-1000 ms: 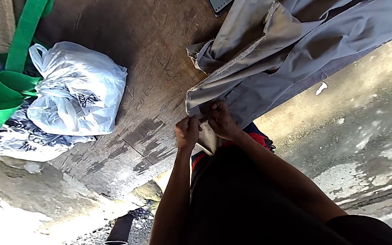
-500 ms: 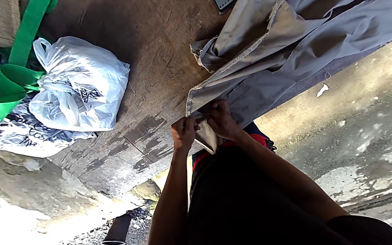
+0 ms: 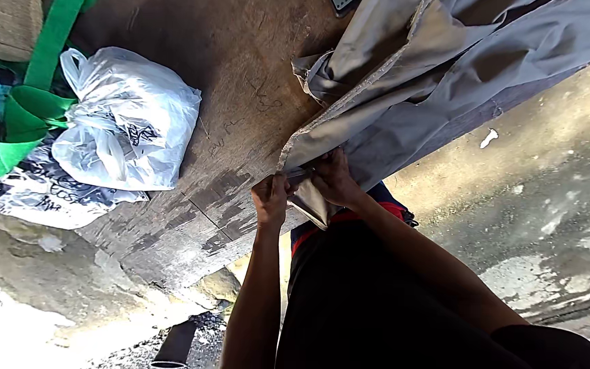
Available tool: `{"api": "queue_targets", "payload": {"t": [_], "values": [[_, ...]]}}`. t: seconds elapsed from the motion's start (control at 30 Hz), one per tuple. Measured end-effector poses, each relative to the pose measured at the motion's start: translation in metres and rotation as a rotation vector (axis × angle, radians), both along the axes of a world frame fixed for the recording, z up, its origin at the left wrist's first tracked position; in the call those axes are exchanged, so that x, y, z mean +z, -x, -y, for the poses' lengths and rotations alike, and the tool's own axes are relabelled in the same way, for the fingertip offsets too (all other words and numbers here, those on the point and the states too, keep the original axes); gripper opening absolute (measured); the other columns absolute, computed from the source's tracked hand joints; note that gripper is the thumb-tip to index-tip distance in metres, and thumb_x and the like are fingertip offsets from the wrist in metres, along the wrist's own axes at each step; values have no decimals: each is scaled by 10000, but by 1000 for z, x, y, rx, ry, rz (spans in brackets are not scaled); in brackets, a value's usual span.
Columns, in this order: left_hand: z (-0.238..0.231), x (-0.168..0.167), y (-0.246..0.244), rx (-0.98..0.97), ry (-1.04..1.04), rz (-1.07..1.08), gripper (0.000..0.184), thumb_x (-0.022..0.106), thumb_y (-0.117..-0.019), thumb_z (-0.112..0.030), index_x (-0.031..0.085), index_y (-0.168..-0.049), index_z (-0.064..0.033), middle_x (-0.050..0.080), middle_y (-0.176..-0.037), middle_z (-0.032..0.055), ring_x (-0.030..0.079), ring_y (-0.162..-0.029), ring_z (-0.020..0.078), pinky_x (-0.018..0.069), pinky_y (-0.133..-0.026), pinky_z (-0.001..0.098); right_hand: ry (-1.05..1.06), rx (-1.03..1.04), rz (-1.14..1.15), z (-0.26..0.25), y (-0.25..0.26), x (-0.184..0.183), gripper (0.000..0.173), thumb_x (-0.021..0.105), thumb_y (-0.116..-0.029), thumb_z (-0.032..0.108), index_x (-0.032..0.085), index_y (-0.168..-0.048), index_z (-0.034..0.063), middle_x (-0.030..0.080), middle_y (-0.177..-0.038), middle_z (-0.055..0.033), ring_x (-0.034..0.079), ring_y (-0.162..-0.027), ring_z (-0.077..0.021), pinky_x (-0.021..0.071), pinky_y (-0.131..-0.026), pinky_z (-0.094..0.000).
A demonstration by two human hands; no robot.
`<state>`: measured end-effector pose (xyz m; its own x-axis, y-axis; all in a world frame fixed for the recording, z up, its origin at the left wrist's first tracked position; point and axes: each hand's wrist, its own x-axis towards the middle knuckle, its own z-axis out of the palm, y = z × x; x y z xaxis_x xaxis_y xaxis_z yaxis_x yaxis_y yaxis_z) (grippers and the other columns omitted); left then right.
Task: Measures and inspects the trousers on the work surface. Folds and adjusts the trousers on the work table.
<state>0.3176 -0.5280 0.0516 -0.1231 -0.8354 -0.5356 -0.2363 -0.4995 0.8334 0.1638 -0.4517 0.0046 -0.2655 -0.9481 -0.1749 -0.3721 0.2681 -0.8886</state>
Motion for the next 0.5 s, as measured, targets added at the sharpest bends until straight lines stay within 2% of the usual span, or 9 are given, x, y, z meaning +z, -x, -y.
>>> {"api": "queue_targets", "payload": {"t": [0.13, 0.2, 0.23, 0.3, 0.33, 0.37, 0.43, 0.5], "values": [[-2, 5, 6, 113, -81, -31, 341, 463, -997, -67, 606, -700, -156, 625, -620, -54, 628, -542, 85, 583, -563, 268, -8, 63, 6, 0, 5, 2, 253, 573, -916, 284, 775, -894, 134, 546, -1137, -168, 502, -1107, -328, 410, -931, -495], [1, 8, 10, 180, -117, -47, 363, 449, -995, -65, 585, -677, -173, 601, -604, -63, 596, -517, 70, 559, -538, 242, 49, 36, 140, -1, 10, -3, 259, 578, -909, 247, 760, -817, 87, 561, -1142, -170, 491, -1148, -316, 368, -992, -495], [1, 8, 11, 186, -108, -50, 365, 450, -994, -68, 588, -672, -172, 603, -599, -61, 597, -513, 70, 557, -534, 241, 85, -11, 203, -2, 12, -5, 259, 569, -914, 212, 721, -758, 72, 560, -1123, -155, 495, -1144, -285, 376, -999, -466], [-3, 6, 7, 72, -31, 24, 312, 474, -1005, -102, 598, -722, -144, 622, -619, -50, 615, -516, 81, 576, -537, 268, 113, -107, 305, -3, 17, -4, 277, 523, -944, 134, 655, -723, 34, 549, -1072, -116, 508, -1082, -188, 427, -942, -330], [-7, 6, 5, -48, 15, 113, 274, 504, -1015, -142, 610, -765, -107, 627, -628, -41, 614, -509, 83, 582, -530, 286, 106, -147, 350, -4, 21, 0, 286, 503, -966, 110, 669, -759, 3, 546, -1057, -106, 512, -1045, -153, 445, -893, -280], [-13, 8, 5, -185, 48, 231, 281, 553, -1024, -209, 639, -800, -63, 626, -632, -18, 609, -507, 97, 577, -526, 312, 83, -182, 378, -5, 22, 4, 291, 478, -981, 114, 668, -798, -9, 548, -1062, -102, 518, -1032, -136, 455, -865, -264], [-25, 12, 15, -396, 43, 488, 423, 655, -992, -412, 688, -799, -36, 640, -639, 57, 633, -549, 192, 573, -586, 442, 75, -267, 390, -8, 17, 10, 315, 440, -1007, 137, 676, -888, -34, 570, -1096, -119, 542, -1030, -143, 477, -863, -284], [-29, 11, 31, -434, 51, 646, 443, 704, -950, -472, 702, -802, -55, 655, -666, 90, 649, -602, 245, 550, -634, 515, 156, -336, 336, -9, 7, 16, 291, 426, -1005, 119, 656, -954, -52, 588, -1090, -133, 581, -954, -143, 513, -801, -282]]}}
